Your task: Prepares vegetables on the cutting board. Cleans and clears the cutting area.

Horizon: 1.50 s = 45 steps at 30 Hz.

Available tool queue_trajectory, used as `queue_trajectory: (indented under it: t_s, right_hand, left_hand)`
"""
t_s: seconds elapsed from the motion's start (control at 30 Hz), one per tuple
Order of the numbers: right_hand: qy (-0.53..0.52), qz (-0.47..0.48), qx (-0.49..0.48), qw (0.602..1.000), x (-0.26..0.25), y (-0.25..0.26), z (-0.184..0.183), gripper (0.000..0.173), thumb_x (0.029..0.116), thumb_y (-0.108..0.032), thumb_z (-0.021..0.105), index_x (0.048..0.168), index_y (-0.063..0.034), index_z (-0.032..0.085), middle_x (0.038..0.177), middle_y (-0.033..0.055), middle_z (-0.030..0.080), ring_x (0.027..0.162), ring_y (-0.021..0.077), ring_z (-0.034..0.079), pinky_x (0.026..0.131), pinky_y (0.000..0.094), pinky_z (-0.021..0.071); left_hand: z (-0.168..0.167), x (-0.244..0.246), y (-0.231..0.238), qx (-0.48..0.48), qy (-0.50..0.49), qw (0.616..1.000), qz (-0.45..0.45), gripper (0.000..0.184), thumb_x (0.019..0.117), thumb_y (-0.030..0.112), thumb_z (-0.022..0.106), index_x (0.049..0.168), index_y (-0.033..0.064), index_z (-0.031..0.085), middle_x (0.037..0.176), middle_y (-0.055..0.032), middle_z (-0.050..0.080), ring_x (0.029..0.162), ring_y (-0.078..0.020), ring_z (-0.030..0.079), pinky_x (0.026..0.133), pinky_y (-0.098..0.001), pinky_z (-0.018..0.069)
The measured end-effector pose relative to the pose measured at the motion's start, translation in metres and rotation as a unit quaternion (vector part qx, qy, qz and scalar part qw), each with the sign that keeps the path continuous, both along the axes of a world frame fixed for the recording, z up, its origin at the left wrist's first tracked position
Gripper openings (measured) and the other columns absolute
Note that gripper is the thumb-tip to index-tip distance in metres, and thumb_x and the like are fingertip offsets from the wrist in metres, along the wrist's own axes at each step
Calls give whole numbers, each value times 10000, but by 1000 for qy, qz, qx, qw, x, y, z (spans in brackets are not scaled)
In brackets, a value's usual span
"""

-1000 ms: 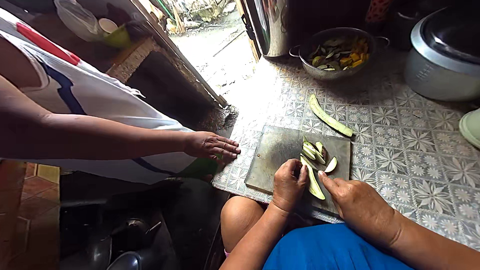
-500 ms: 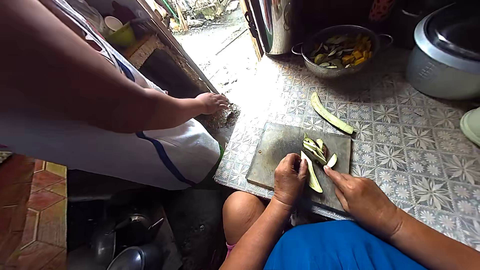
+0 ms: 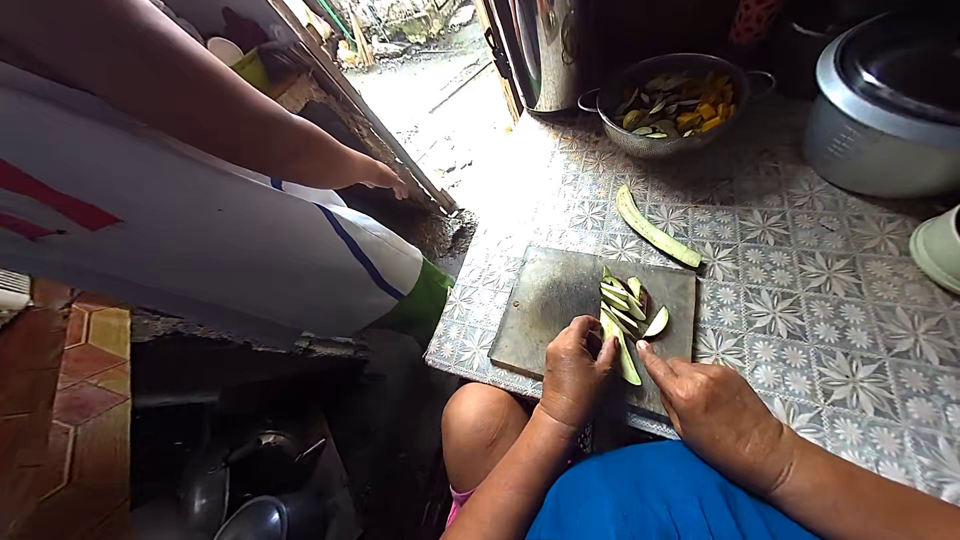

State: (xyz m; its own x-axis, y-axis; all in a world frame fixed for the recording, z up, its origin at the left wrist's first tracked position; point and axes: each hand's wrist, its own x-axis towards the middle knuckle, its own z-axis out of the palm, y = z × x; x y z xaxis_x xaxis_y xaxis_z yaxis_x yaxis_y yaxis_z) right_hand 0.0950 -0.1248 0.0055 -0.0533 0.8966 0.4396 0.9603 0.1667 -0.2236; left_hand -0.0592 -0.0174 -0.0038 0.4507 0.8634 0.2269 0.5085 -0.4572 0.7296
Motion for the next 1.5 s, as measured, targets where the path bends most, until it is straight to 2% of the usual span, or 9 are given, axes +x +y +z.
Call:
queue_trajectory:
  t_s: [0.17,0.27,0.4,0.67,0.83,1.1,1.2,1.3,1.5]
  right_hand:
    - [2,24,-32,999,2,5,5,446,810,-26,569,1223,27,730,616,98,625,454,246,601,408,368,476]
    - [12,19,-70,997,-2,19,0,424,843,-11,605,1251,34,707,669,135,659,508,291,650,460,418,531]
    - [12,10,-44,999,-4,29,-11,421,842,-18,599,1243,29,718,644,137,644,487,291,631,444,412,510]
    - [60,12,-19,998,13,3,-5,446,845,-97,520,1220,30,725,665,113,672,497,270,638,448,405,507]
    - [30,19,7,999,13,3,2,434,853,-71,528,1225,3,737,641,92,648,466,239,605,414,363,469]
    - [13,33,-7,999,12,4,4,445,810,-40,550,1209,11,741,594,84,605,437,237,569,394,364,436]
    - [13,36,-39,999,10,8,9,444,802,-28,573,1213,20,734,611,95,622,455,252,596,409,381,466]
    - [8,12,-61,998,-2,19,2,412,840,-4,601,1233,31,721,643,131,649,485,285,632,434,417,506]
    - [22,11,-40,999,-1,26,-12,435,833,-24,592,1246,31,715,642,129,641,484,281,626,441,403,501]
  left_hand:
    - [-3,-1,3,-3,-6,1000,-8,240,862,151,741,1019,-26,702,732,-61,691,620,-97,654,634,-240,563]
    - [-4,-2,4,-4,-12,1000,-11,239,857,148,750,1012,-29,705,739,-65,695,629,-95,658,641,-237,564]
    - [-7,-1,2,8,-16,1000,-6,241,861,149,746,1015,-30,698,734,-62,690,627,-95,657,639,-238,565]
    - [-10,5,2,41,-24,998,29,215,875,148,730,994,-29,705,735,-69,692,624,-91,655,630,-230,560]
    - [-13,9,2,59,-24,998,27,205,874,153,726,989,-17,713,739,-51,691,620,-81,647,619,-216,555]
    - [-14,6,3,59,-36,998,14,193,886,148,718,988,-16,725,770,-57,699,642,-68,648,635,-202,557]
    - [-14,5,4,52,-33,998,9,189,887,150,719,984,-12,725,784,-61,706,666,-75,660,661,-211,566]
    - [-13,4,4,44,-28,999,9,198,884,157,727,985,-13,726,792,-64,712,677,-80,672,677,-216,574]
    - [-12,1,2,38,-36,999,3,190,888,133,713,1009,-12,734,807,-63,723,690,-77,676,693,-221,576]
